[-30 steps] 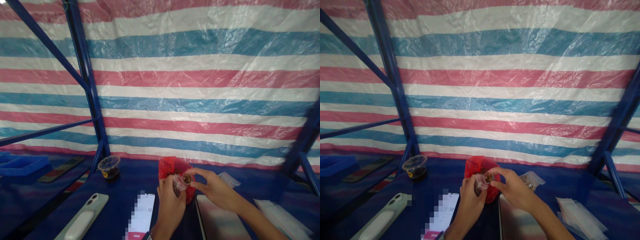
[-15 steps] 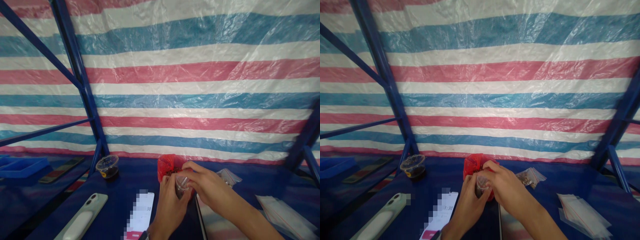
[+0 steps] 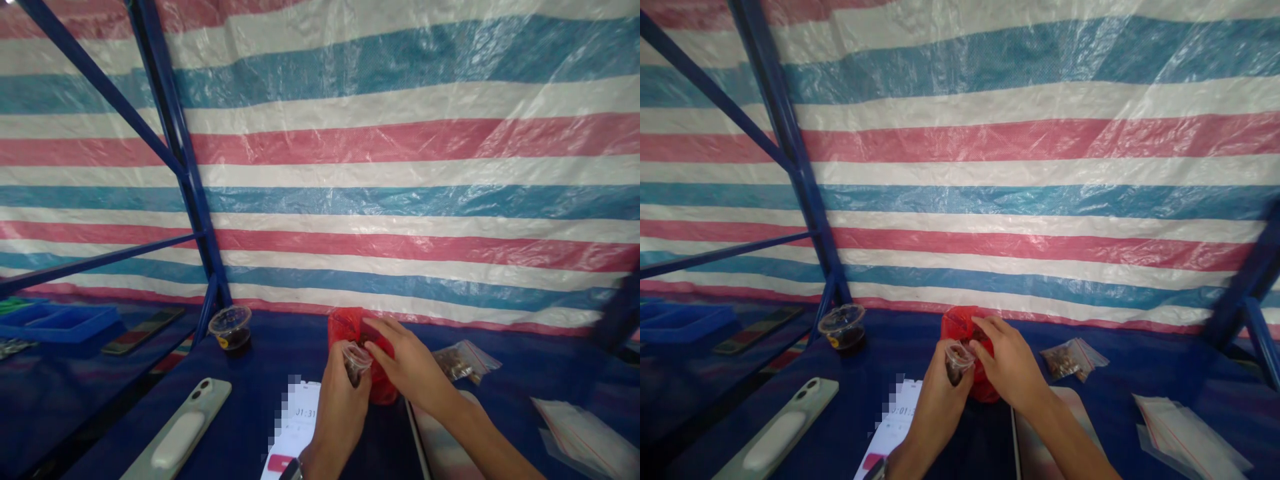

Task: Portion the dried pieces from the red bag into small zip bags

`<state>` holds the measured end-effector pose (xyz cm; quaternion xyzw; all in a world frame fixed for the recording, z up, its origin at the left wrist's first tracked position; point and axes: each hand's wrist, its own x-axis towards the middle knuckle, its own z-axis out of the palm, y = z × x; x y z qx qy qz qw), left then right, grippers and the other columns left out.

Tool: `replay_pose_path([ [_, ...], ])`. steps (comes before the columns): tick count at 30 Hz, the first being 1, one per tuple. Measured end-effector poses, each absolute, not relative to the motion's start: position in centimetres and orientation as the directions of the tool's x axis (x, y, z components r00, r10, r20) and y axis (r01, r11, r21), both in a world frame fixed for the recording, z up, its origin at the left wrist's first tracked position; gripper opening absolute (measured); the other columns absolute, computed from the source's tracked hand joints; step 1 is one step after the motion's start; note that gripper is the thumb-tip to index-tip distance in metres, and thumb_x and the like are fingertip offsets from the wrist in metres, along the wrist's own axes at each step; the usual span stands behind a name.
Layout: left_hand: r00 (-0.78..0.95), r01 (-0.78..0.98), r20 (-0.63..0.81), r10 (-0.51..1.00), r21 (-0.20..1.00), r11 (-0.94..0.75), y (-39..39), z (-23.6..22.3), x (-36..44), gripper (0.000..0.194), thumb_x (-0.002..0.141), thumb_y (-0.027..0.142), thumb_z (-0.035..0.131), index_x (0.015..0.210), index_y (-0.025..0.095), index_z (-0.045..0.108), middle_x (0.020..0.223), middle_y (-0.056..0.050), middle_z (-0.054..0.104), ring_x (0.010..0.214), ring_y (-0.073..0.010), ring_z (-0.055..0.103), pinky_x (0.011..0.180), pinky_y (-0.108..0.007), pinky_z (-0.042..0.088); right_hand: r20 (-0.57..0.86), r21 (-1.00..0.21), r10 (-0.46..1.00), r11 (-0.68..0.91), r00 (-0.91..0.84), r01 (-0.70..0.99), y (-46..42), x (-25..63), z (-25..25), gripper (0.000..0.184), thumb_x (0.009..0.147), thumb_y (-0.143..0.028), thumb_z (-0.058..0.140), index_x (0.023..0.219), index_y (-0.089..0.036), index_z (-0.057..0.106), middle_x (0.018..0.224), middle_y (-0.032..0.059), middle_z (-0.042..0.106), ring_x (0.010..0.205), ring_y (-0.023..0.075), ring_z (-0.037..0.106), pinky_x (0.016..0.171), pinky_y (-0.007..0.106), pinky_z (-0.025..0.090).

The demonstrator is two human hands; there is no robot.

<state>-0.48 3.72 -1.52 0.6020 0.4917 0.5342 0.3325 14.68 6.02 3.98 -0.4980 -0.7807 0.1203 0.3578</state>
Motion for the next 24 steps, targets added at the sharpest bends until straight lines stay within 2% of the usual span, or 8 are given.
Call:
replay_pose_path([
  [3,-0.036,0.170,0.320,0.947,0.936,-0.310,3.2,-1.0,-0.1,0.020,0.092,0.022,0.061,0.111,0.023,0.056,0.107,-0.006,0.070,0.094,-0.0222,0.069,0.084,-0.032,0.051,0.430,-0.678,0.875,0.477,-0.224,0.560,4.2,14.7,4.1,0.032,0.098,-0.036,0.059,0.124,-0.025,0.075,0.124,0.0085,0.077,0.114,0.0262,0.072,0.106,0.042,0.054],
  [6,0.034,0.078,0.310,0.950,0.947,-0.312,2.0,-0.4,1.1,0.024,0.092,0.024,0.064,0.114,0.022,0.055,0.111,-0.008,0.070,0.097,-0.0232,0.069,0.084,-0.032,0.054,0.331,-0.826,0.926,0.378,-0.184,0.417,1.9,15.3,4.4,0.031,0.094,-0.044,0.065,0.115,-0.024,0.076,0.110,0.0058,0.081,0.098,0.0237,0.076,0.092,0.035,0.060],
  [9,0.100,0.094,0.331,0.938,0.936,-0.340,0.7,-0.6,2.3,0.029,0.092,0.024,0.063,0.120,0.021,0.055,0.114,-0.010,0.070,0.104,-0.0258,0.069,0.090,-0.035,0.054,0.276,-0.908,0.957,0.288,-0.085,0.304,-0.1,16.6,4.0,0.032,0.091,-0.053,0.068,0.098,-0.024,0.080,0.095,0.0045,0.082,0.090,0.0236,0.077,0.083,0.031,0.063],
  [12,0.208,0.098,0.326,0.922,0.931,-0.351,-0.1,-1.2,3.1,0.041,0.092,0.026,0.065,0.130,0.020,0.053,0.127,-0.015,0.069,0.117,-0.0299,0.067,0.102,-0.041,0.052,0.251,-0.945,0.968,0.244,0.003,0.216,-1.7,18.3,2.9,0.039,0.083,-0.061,0.077,0.099,-0.026,0.081,0.096,0.0063,0.083,0.087,0.0253,0.078,0.081,0.034,0.065],
  [15,0.269,0.135,0.277,0.922,0.937,-0.321,-0.6,-1.6,3.7,0.055,0.088,0.025,0.068,0.138,0.019,0.049,0.139,-0.019,0.064,0.129,-0.0344,0.062,0.110,-0.047,0.048,0.248,-0.955,0.968,0.237,0.042,0.176,-3.0,19.8,1.8,0.045,0.073,-0.061,0.086,0.104,-0.027,0.082,0.104,0.0080,0.084,0.088,0.0270,0.079,0.082,0.036,0.067],
  [18,0.256,0.187,0.278,0.926,0.925,-0.330,-1.0,-1.4,4.5,0.059,0.086,0.024,0.067,0.142,0.020,0.048,0.143,-0.019,0.062,0.135,-0.0365,0.059,0.115,-0.051,0.044,0.228,-0.966,0.966,0.208,0.125,0.155,-3.4,21.1,1.5,0.046,0.070,-0.061,0.088,0.100,-0.026,0.084,0.090,0.0066,0.083,0.084,0.0274,0.079,0.078,0.037,0.067],
  [21,0.255,0.175,0.284,0.924,0.927,-0.333,-1.6,-0.8,5.4,0.061,0.083,0.022,0.068,0.141,0.020,0.050,0.144,-0.018,0.062,0.137,-0.0363,0.057,0.118,-0.052,0.042,0.192,-0.979,0.961,0.172,0.200,0.110,-3.5,22.4,2.1,0.049,0.062,-0.062,0.092,0.094,-0.025,0.085,0.076,0.0045,0.080,0.073,0.0266,0.077,0.068,0.036,0.066],
  [24,0.336,0.132,0.268,0.903,0.936,-0.327,-2.2,0.1,5.9,0.072,0.077,0.020,0.074,0.144,0.019,0.049,0.151,-0.018,0.058,0.142,-0.0367,0.053,0.120,-0.052,0.042,0.138,-0.988,0.967,0.119,0.216,0.098,-3.8,23.4,3.3,0.045,0.058,-0.061,0.094,0.084,-0.025,0.085,0.075,0.0049,0.081,0.071,0.0259,0.075,0.066,0.034,0.065],
])
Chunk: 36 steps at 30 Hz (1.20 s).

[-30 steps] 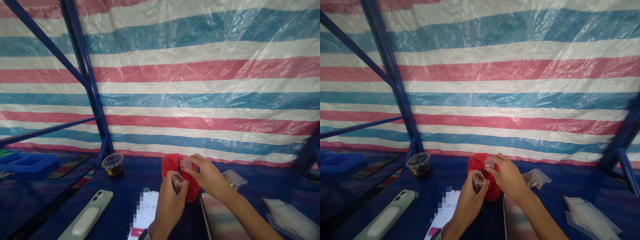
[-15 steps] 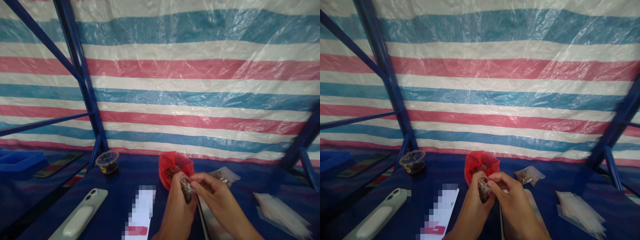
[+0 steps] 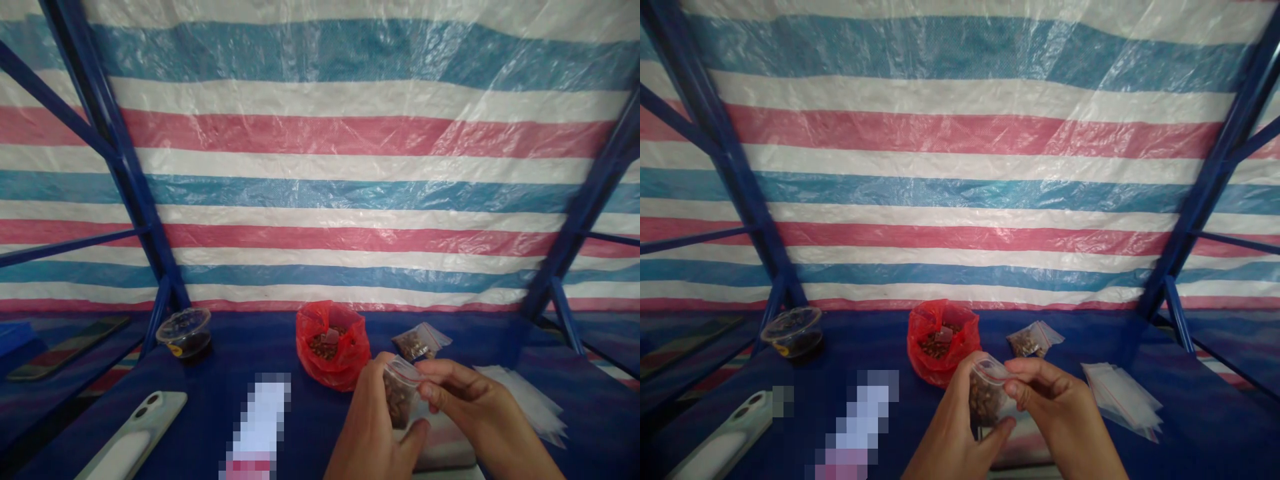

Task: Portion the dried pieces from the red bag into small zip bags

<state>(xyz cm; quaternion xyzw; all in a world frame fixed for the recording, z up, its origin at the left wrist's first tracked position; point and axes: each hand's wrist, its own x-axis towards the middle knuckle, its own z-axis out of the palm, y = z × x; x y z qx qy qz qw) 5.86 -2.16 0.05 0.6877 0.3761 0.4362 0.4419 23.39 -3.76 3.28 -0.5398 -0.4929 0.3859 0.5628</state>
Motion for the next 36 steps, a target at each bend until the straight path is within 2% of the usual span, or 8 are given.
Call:
replay_pose_path([
  [4,0.454,0.120,0.283,0.845,0.920,-0.373,-2.5,0.8,5.0,0.085,0.083,0.031,0.076,0.158,0.019,0.038,0.159,-0.018,0.051,0.144,-0.0361,0.051,0.119,-0.049,0.045,0.033,-0.993,0.977,0.009,0.211,0.117,-4.0,24.2,4.3,0.041,0.062,-0.058,0.091,0.083,-0.024,0.085,0.084,0.0058,0.083,0.077,0.0241,0.074,0.071,0.030,0.061],
  [10,0.196,0.262,0.311,0.930,0.897,-0.355,-1.2,0.2,3.4,0.050,0.105,0.042,0.048,0.151,0.023,0.047,0.156,-0.015,0.053,0.146,-0.0309,0.049,0.120,-0.051,0.041,-0.090,-0.949,0.987,-0.125,0.130,0.289,-1.9,25.3,1.5,0.045,0.068,-0.052,0.078,0.098,-0.020,0.084,0.080,0.0063,0.081,0.068,0.0231,0.071,0.061,0.031,0.055],
  [15,0.121,0.328,0.323,0.939,0.879,-0.345,-0.1,-0.3,2.5,0.043,0.106,0.041,0.044,0.145,0.024,0.050,0.143,-0.013,0.061,0.133,-0.0280,0.058,0.117,-0.051,0.042,0.119,-0.787,0.981,-0.003,0.156,0.616,-0.7,26.2,-0.3,0.035,0.075,-0.041,0.063,0.098,-0.023,0.083,0.084,0.0051,0.082,0.076,0.0258,0.072,0.073,0.035,0.056],
  [18,0.126,0.353,0.333,0.935,0.865,-0.356,0.1,-0.5,2.0,0.043,0.106,0.043,0.043,0.145,0.025,0.050,0.132,-0.011,0.065,0.122,-0.0265,0.063,0.112,-0.049,0.046,0.235,-0.710,0.959,0.058,0.159,0.702,-0.4,26.7,-0.5,0.031,0.077,-0.039,0.061,0.096,-0.025,0.082,0.090,0.0061,0.083,0.083,0.0282,0.074,0.081,0.037,0.057],
  [22,0.117,0.380,0.349,0.930,0.850,-0.366,0.5,-0.7,1.4,0.041,0.106,0.045,0.042,0.141,0.026,0.053,0.132,-0.011,0.065,0.122,-0.0264,0.064,0.110,-0.047,0.047,0.351,-0.688,0.926,0.155,0.138,0.709,0.3,28.1,-0.5,0.032,0.084,-0.044,0.058,0.097,-0.025,0.081,0.100,0.0078,0.083,0.091,0.0297,0.076,0.086,0.039,0.057],
  [28,0.143,0.411,0.355,0.924,0.828,-0.382,0.9,-0.6,1.2,0.032,0.105,0.044,0.044,0.124,0.026,0.062,0.131,-0.010,0.068,0.127,-0.0274,0.064,0.108,-0.043,0.048,0.429,-0.718,0.848,0.112,0.311,0.687,-0.5,30.1,-0.3,0.033,0.087,-0.048,0.056,0.093,-0.023,0.078,0.085,0.0069,0.082,0.075,0.0276,0.073,0.072,0.036,0.058],
  [33,0.221,0.399,0.302,0.927,0.840,-0.369,0.8,-0.7,1.8,0.030,0.104,0.038,0.044,0.128,0.025,0.056,0.101,-0.005,0.072,0.093,-0.0228,0.070,0.090,-0.036,0.053,0.349,-0.770,0.892,0.098,0.287,0.631,-1.5,30.9,0.0,0.030,0.084,-0.049,0.058,0.086,-0.025,0.076,0.078,0.0053,0.081,0.076,0.0273,0.075,0.069,0.033,0.059],
  [36,0.286,0.389,0.274,0.918,0.842,-0.373,0.7,-0.8,2.0,0.028,0.104,0.035,0.043,0.127,0.025,0.056,0.093,-0.002,0.070,0.085,-0.0211,0.069,0.082,-0.033,0.052,0.335,-0.788,0.893,0.091,0.299,0.609,-1.7,31.3,-0.2,0.028,0.082,-0.048,0.059,0.083,-0.025,0.075,0.079,0.0050,0.081,0.074,0.0265,0.075,0.066,0.031,0.059],
])
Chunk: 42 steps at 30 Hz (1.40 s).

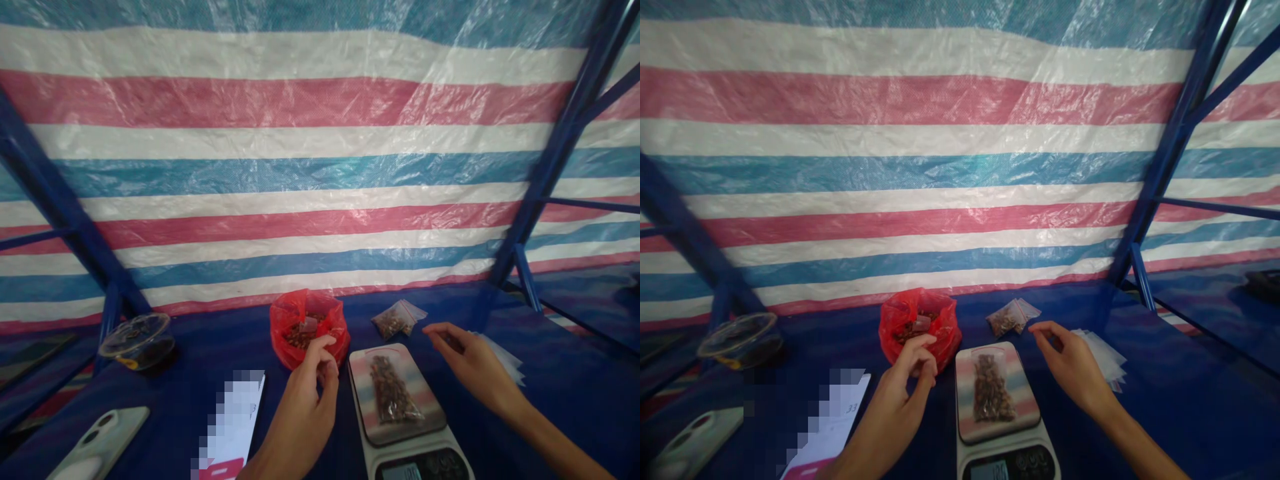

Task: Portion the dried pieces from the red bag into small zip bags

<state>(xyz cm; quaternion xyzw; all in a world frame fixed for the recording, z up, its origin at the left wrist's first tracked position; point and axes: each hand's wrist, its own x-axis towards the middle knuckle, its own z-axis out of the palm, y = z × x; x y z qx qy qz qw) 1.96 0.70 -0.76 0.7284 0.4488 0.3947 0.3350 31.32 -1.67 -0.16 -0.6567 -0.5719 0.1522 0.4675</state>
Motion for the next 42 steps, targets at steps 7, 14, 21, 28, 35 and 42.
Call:
replay_pose_path([
  [7,0.278,0.402,0.295,0.914,0.828,-0.390,0.8,-0.8,1.6,0.027,0.103,0.032,0.042,0.124,0.024,0.057,0.084,0.000,0.067,0.076,-0.0193,0.065,0.073,-0.029,0.049,0.310,-0.784,0.905,0.070,0.291,0.616,-1.5,31.7,-0.7,0.034,0.084,-0.051,0.056,0.092,-0.024,0.077,0.080,0.0044,0.082,0.070,0.0256,0.074,0.061,0.031,0.056],
  [14,0.269,0.426,0.279,0.922,0.824,-0.374,0.5,-0.4,2.1,0.028,0.104,0.037,0.043,0.116,0.025,0.066,0.094,-0.005,0.073,0.082,-0.0221,0.068,0.076,-0.031,0.050,0.282,-0.676,0.939,0.050,0.195,0.735,-1.7,29.3,-0.9,0.039,0.090,-0.051,0.052,0.091,-0.024,0.080,0.093,0.0096,0.082,0.091,0.0318,0.076,0.087,0.041,0.057],
  [21,0.323,0.559,0.345,0.881,0.682,-0.472,-0.2,-0.9,4.6,0.037,0.104,0.037,0.042,0.085,0.024,0.071,0.094,-0.009,0.069,0.098,-0.0291,0.065,0.093,-0.045,0.052,0.193,-0.609,0.951,-0.077,0.241,0.789,-1.1,26.0,-0.8,0.033,0.088,-0.046,0.053,0.079,-0.024,0.076,0.081,0.0087,0.076,0.082,0.0301,0.072,0.082,0.041,0.053],
  [28,0.147,0.422,0.307,0.940,0.841,-0.340,-0.1,-1.6,5.2,0.037,0.104,0.043,0.043,0.106,0.022,0.073,0.112,-0.013,0.072,0.112,-0.0339,0.063,0.105,-0.053,0.046,0.180,-0.882,0.981,0.128,0.073,0.454,-0.3,23.7,1.5,0.040,0.088,-0.057,0.055,0.083,-0.022,0.073,0.078,0.0045,0.075,0.074,0.0232,0.070,0.067,0.031,0.054],
  [35,-0.049,-0.092,0.110,0.993,0.989,-0.114,1.4,-2.6,5.1,0.048,0.099,0.063,0.050,0.106,0.019,0.068,0.104,-0.013,0.076,0.100,-0.0282,0.070,0.088,-0.037,0.052,0.225,-0.866,0.969,0.245,-0.098,0.437,5.2,18.3,5.0,0.031,0.085,-0.044,0.060,0.091,-0.019,0.077,0.092,0.0084,0.083,0.085,0.0254,0.077,0.076,0.032,0.059],
  [42,-0.072,-0.396,-0.164,0.984,0.910,0.123,3.7,-4.4,5.4,0.060,0.082,0.081,0.060,0.082,0.022,0.057,0.052,0.005,0.050,0.044,-0.0119,0.042,0.047,-0.025,0.029,0.196,-0.748,0.963,0.269,-0.186,0.607,10.3,13.8,5.0,0.018,0.074,-0.019,0.059,0.073,-0.021,0.077,0.078,0.0057,0.083,0.074,0.0242,0.077,0.067,0.029,0.056],
])
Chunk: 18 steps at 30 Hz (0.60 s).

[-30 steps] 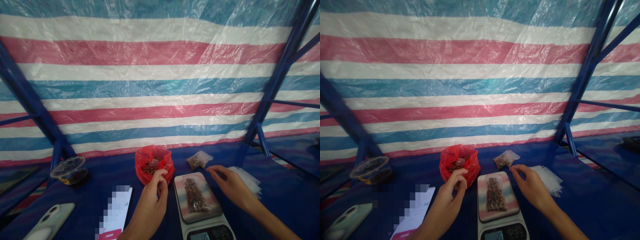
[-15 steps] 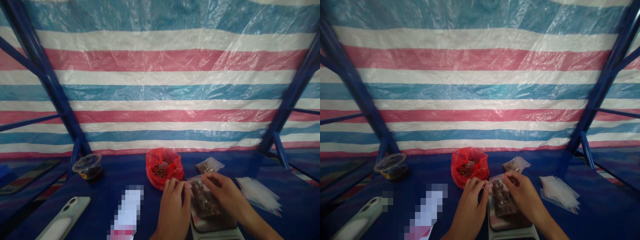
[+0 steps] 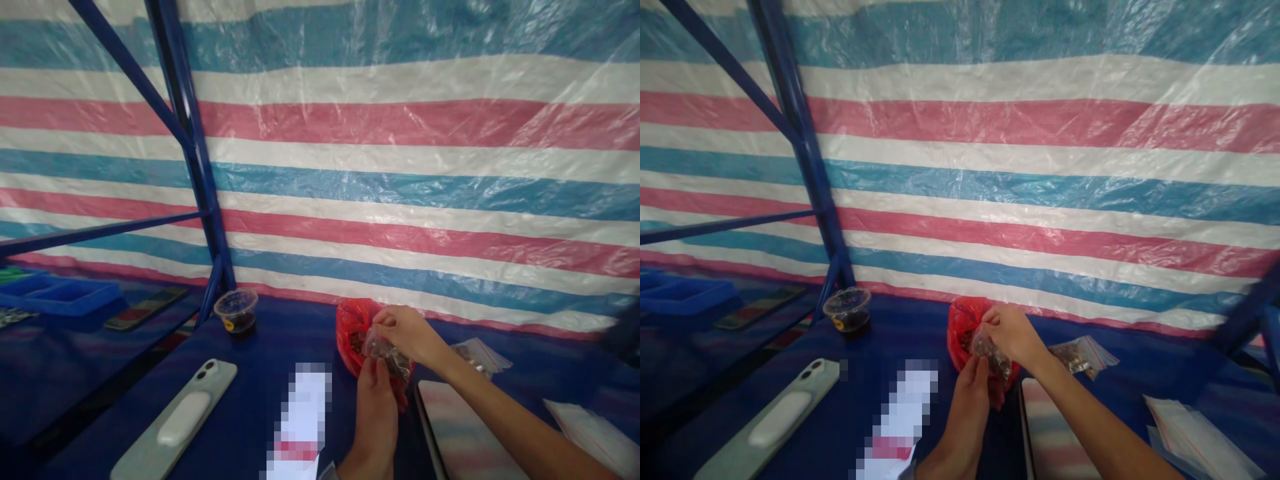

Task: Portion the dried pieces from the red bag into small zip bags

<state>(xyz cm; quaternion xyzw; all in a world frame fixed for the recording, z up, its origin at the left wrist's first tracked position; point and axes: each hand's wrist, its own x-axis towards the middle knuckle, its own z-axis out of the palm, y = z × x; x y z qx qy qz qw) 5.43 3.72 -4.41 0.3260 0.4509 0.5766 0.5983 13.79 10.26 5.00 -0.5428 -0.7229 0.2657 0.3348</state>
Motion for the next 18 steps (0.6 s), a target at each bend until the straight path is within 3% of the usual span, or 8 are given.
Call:
replay_pose_path([
  [5,-0.022,-0.430,-0.226,0.974,0.882,0.195,4.7,-4.2,4.7,0.057,0.081,0.075,0.067,0.093,0.020,0.062,0.050,0.007,0.050,0.041,-0.0120,0.044,0.045,-0.024,0.027,0.193,-0.709,0.958,0.285,-0.210,0.645,11.2,13.4,4.0,0.019,0.070,-0.019,0.058,0.066,-0.022,0.077,0.070,0.0041,0.081,0.070,0.0249,0.075,0.065,0.030,0.054],
  [11,0.001,-0.391,-0.246,0.969,0.892,0.227,4.9,-3.7,4.1,0.053,0.082,0.072,0.065,0.084,0.020,0.059,0.045,0.006,0.049,0.035,-0.0105,0.040,0.042,-0.023,0.021,0.167,-0.699,0.953,0.296,-0.254,0.652,11.3,14.0,3.5,0.020,0.072,-0.023,0.060,0.060,-0.022,0.077,0.064,0.0023,0.079,0.063,0.0237,0.073,0.058,0.029,0.051],
  [18,0.036,-0.348,-0.198,0.980,0.916,0.198,3.6,-2.9,2.5,0.054,0.082,0.073,0.062,0.083,0.020,0.058,0.054,0.004,0.057,0.045,-0.0111,0.048,0.047,-0.024,0.031,0.144,-0.711,0.962,0.263,-0.231,0.652,10.7,14.5,2.8,0.020,0.074,-0.023,0.062,0.060,-0.021,0.077,0.065,0.0034,0.080,0.063,0.0229,0.073,0.056,0.027,0.049],
])
